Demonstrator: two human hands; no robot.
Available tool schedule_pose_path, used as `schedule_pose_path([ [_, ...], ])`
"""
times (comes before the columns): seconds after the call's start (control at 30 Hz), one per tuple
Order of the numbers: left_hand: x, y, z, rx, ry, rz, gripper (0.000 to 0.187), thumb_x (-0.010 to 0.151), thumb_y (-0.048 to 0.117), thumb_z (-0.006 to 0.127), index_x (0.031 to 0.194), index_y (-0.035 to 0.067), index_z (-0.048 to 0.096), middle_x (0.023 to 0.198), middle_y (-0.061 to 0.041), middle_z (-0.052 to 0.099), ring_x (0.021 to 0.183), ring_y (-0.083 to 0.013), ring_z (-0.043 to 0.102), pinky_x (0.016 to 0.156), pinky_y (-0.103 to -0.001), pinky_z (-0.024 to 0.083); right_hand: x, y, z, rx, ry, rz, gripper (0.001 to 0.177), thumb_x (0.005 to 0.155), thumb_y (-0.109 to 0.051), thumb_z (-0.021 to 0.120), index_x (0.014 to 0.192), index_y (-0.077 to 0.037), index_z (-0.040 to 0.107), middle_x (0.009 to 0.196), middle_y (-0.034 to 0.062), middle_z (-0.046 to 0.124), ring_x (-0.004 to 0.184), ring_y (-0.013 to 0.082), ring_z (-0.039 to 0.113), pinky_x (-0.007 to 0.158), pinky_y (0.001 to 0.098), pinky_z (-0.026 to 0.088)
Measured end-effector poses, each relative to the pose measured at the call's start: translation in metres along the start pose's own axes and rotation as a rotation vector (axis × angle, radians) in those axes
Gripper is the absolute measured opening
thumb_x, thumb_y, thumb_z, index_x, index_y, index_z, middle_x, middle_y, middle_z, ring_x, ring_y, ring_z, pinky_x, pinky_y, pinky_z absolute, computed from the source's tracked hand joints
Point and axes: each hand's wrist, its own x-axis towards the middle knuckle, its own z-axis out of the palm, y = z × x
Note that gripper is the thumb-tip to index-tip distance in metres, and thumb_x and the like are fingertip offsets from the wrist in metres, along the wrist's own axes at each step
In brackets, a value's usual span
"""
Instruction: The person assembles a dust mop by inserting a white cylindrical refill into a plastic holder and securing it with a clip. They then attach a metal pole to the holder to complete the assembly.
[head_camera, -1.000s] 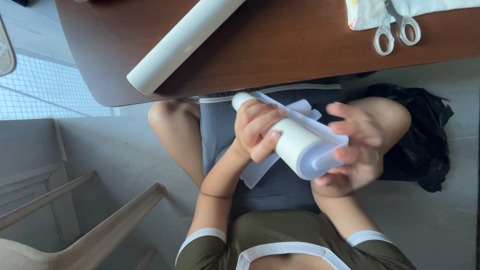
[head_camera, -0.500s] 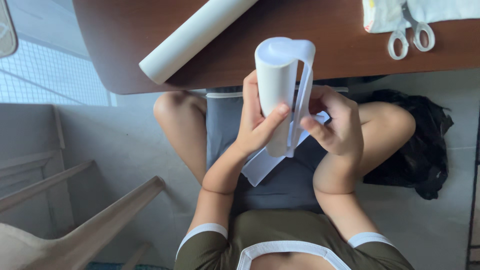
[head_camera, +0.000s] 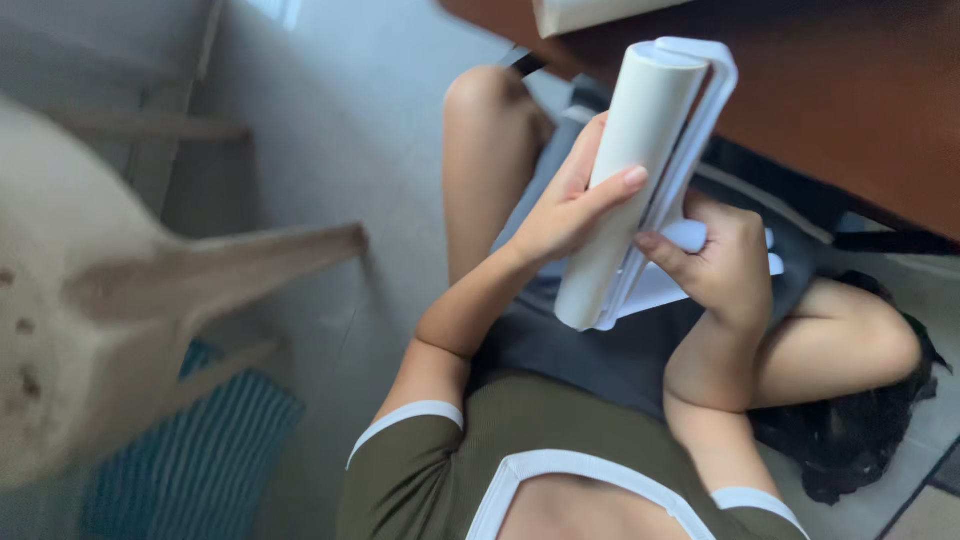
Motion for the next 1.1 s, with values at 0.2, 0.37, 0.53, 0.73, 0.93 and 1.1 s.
schedule_pose_path([
  [0.2,-0.053,-0.038,-0.058,-0.163,0.236,-0.038,0.062,0.108,0.035,0.056,0.155,0.004,0.031,0.145,-0.01,0.048,0.136,-0.0166,0.047,0.118,-0.035,0.039,0.031,-0.025,0.042,-0.364,-0.23,-0.037,0.049,0.091,-0.049,0.077,0.078,-0.002,0.072,0.068,0.0179,0.064,0.063,0.0278,0.064,0.06,0.0366,0.049],
  [0.37,-0.087,-0.065,-0.136,-0.087,0.264,0.215,0.068,0.109,0.055,0.045,0.153,0.003,0.045,0.141,-0.012,0.057,0.131,-0.0192,0.055,0.114,-0.035,0.045,0.085,-0.042,0.082,-0.066,-0.361,-0.075,0.042,0.1,-0.042,0.068,0.082,-0.004,0.072,0.064,0.0125,0.064,0.056,0.0229,0.063,0.055,0.0351,0.047],
  [0.53,-0.116,-0.065,-0.235,0.447,0.947,0.159,0.058,0.11,0.05,0.037,0.143,0.007,0.057,0.137,-0.008,0.061,0.118,-0.0206,0.06,0.096,-0.034,0.052,0.185,-0.021,0.187,-0.248,-0.276,-0.328,0.057,0.108,-0.053,0.065,0.082,-0.002,0.072,0.073,0.0177,0.067,0.065,0.0344,0.065,0.058,0.0428,0.047],
  [0.73,-0.158,-0.072,-0.257,1.09,1.142,0.351,0.024,0.103,0.013,0.059,0.125,0.003,0.062,0.124,-0.013,0.064,0.117,-0.0288,0.059,0.098,-0.038,0.049,0.267,-0.008,0.344,-0.502,-0.402,-0.003,0.06,0.094,-0.062,0.061,0.088,-0.005,0.078,0.086,0.0212,0.073,0.083,0.0417,0.07,0.073,0.053,0.054],
  [0.93,-0.171,-0.056,-0.26,1.344,0.97,0.392,0.02,0.099,0.008,0.062,0.119,0.004,0.066,0.121,-0.014,0.064,0.116,-0.0319,0.06,0.103,-0.043,0.047,0.281,0.012,0.339,-0.933,-0.589,0.257,0.036,0.086,-0.031,0.066,0.11,-0.007,0.077,0.112,0.019,0.073,0.103,0.0366,0.071,0.079,0.0523,0.056],
  [1.1,-0.168,-0.072,-0.27,1.218,1.05,0.368,0.02,0.1,0.005,0.061,0.12,0.004,0.065,0.121,-0.013,0.064,0.118,-0.0318,0.059,0.105,-0.042,0.048,0.276,-0.019,0.328,-1.046,-0.712,0.308,0.026,0.079,-0.015,0.07,0.102,-0.005,0.079,0.105,0.0198,0.074,0.097,0.0378,0.072,0.076,0.0526,0.057],
])
